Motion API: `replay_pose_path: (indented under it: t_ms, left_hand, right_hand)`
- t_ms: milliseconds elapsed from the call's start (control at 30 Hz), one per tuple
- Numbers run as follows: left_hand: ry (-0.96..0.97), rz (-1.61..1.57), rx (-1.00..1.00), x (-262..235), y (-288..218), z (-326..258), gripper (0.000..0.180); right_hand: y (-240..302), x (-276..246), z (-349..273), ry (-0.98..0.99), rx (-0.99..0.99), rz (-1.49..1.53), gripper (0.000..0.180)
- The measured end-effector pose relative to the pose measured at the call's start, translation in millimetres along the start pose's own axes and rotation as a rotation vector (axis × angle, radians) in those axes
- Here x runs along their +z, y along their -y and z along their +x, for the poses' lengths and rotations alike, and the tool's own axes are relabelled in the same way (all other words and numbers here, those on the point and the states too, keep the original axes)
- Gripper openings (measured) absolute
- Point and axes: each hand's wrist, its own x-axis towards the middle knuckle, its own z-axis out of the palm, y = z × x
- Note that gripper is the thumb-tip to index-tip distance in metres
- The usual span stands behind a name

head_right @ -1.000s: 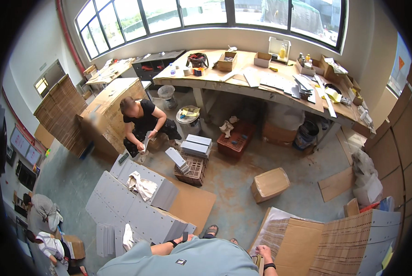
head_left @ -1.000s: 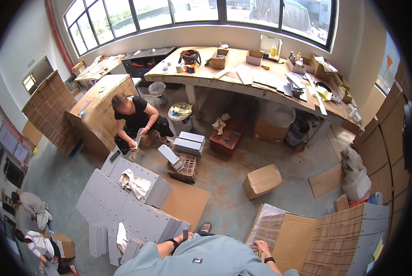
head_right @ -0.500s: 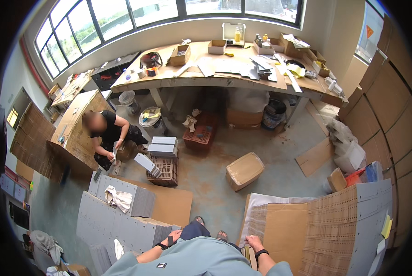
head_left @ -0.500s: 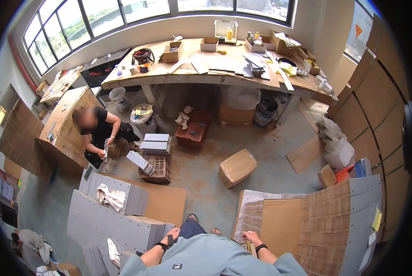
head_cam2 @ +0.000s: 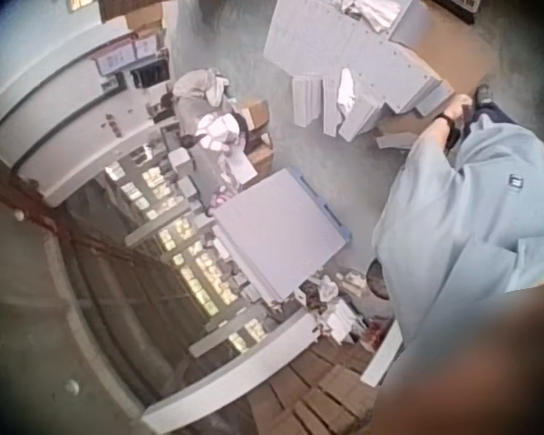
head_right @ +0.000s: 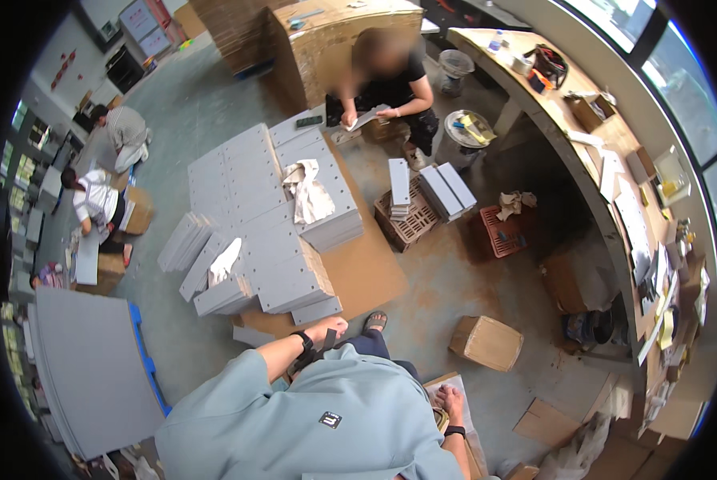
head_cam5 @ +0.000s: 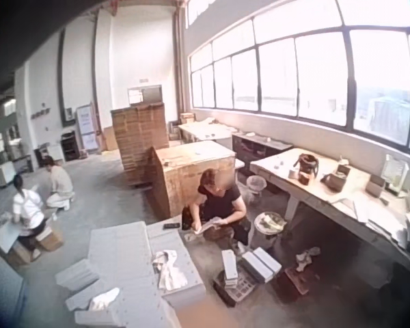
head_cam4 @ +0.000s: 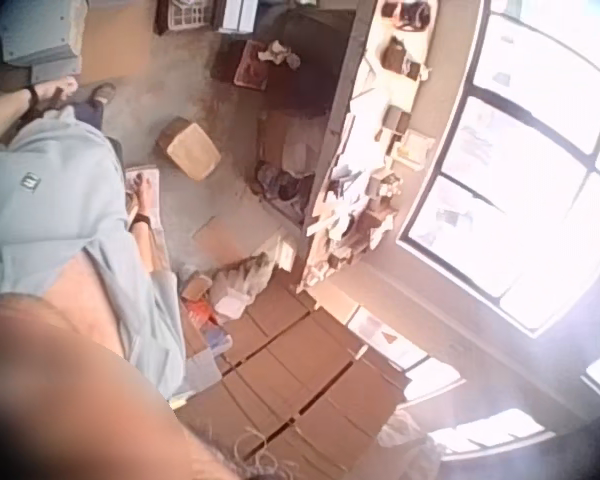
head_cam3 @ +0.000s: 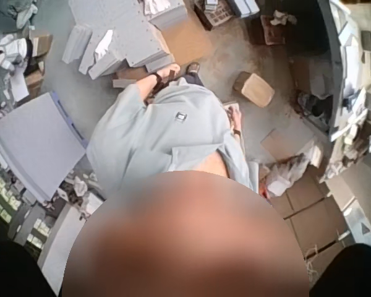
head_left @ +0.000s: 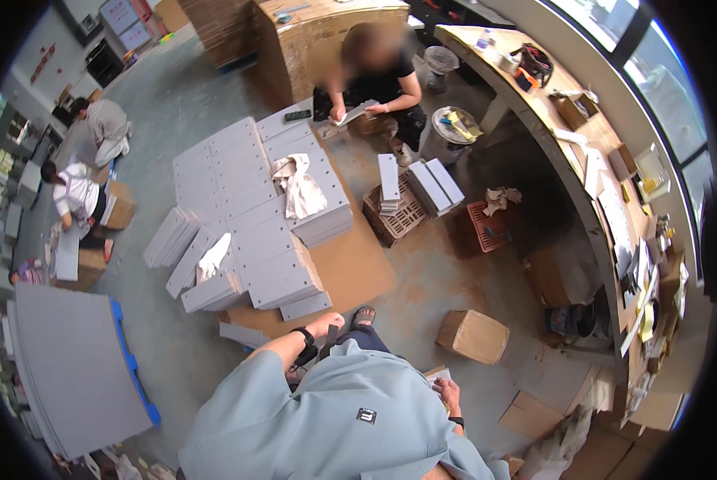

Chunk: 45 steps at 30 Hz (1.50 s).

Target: Cleaning and inspecting small furniture panels using a cloth and an abrasive block in a manufacturing setting.

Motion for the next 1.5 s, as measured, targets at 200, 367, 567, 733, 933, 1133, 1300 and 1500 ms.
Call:
replay_pose_path:
  t_ms: [200,367,567,733,933,1133,1300,1500]
  left_hand:
    - [-0.526,-0.335,0.078,-57,-45,6,0.025]
    - [-0.846,-0.600,0.098,-66,-110,-53,0.043]
    - [-1.165,-1.015,0.205,-3,-112,-121,0.041]
    - [-1.377,-1.425,0.520,70,-101,-177,0.038]
    - [-1.795,-1.374,0.524,186,-81,-231,0.036]
    - [-2.386,-1.373,0.554,302,-42,-342,0.031]
    - [-2.686,-1.351,0.422,397,5,-476,0.027]
    - [-2.825,-1.363,0.327,458,14,-581,0.035]
  right_hand:
    - [172,3,59,0.219,-0.102,-0.353,0.043]
    - [268,25,113,0.327,-0.123,-0.619,0.037]
    - [336,73,200,0.623,-0.145,-0.903,0.027]
    - [369,196,190,0.942,-0.372,-1.126,0.021]
    - [326,337,82,1.287,-0.666,-1.303,0.031]
    - [216,411,-156,1.811,-0.676,-1.100,0.031]
    - [105,404,-373,2.033,-0.127,-0.823,0.032]
    - [9,401,-494,1.944,0.145,-0.768,0.036]
